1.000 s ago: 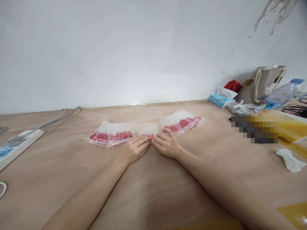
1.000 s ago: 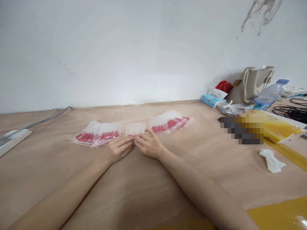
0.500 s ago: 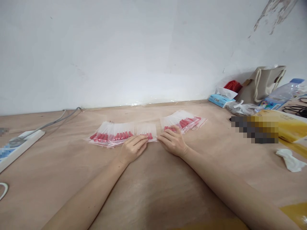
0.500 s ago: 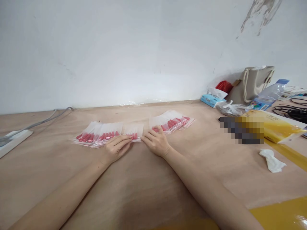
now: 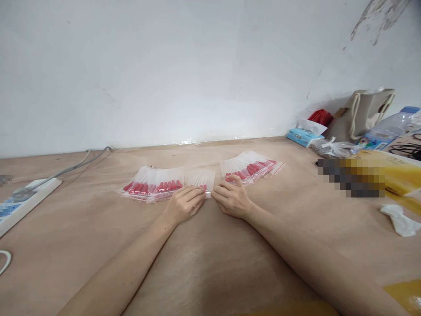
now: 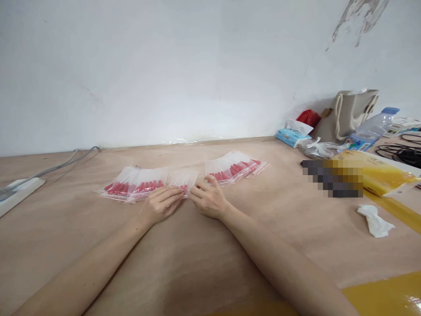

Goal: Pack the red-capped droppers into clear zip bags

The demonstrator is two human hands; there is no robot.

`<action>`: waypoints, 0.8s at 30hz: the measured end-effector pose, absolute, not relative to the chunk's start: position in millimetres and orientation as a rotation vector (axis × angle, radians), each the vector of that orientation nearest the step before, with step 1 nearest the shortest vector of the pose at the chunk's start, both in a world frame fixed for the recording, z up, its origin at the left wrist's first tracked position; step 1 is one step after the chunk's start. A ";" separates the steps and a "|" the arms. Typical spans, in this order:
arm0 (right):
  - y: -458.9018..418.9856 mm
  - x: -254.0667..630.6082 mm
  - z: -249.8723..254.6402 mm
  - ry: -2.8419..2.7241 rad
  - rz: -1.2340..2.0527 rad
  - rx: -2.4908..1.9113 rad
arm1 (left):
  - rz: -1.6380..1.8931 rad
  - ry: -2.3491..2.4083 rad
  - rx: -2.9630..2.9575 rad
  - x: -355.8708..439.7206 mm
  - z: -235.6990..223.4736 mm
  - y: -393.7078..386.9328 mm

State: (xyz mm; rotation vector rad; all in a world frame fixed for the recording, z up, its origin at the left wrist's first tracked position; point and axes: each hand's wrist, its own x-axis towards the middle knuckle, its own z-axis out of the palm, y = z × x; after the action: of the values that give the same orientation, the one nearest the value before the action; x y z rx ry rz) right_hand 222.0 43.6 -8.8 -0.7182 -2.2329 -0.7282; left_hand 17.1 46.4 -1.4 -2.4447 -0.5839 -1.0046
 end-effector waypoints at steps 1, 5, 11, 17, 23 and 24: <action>43.7 224.9 -8.8 -2.225 -0.713 -0.731 | -0.996 -0.592 -2.439 15.7 -0.9 46.3; 44.4 232.2 -8.2 -2.218 -0.637 -0.793 | -0.933 -0.604 -2.433 13.9 1.1 46.5; 45.2 233.6 -6.0 -2.177 -0.466 -0.818 | -0.908 -0.645 -2.471 8.6 2.2 48.9; 43.8 250.2 -1.5 -2.146 -0.166 -0.911 | -0.981 -0.777 -2.582 1.4 -0.5 50.5; 43.9 258.7 -0.7 -2.224 -0.116 -1.096 | -1.190 -0.833 -2.659 8.5 -0.3 48.6; 44.8 258.7 -2.4 -2.203 -0.143 -1.166 | -1.233 -0.843 -2.649 7.6 0.8 49.2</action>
State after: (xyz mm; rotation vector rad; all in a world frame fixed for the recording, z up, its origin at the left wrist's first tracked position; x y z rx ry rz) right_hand 258.7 44.8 -2.4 -1.1657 -2.2029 -0.1427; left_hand 7.6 49.2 0.8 -2.6491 -0.8425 -1.2332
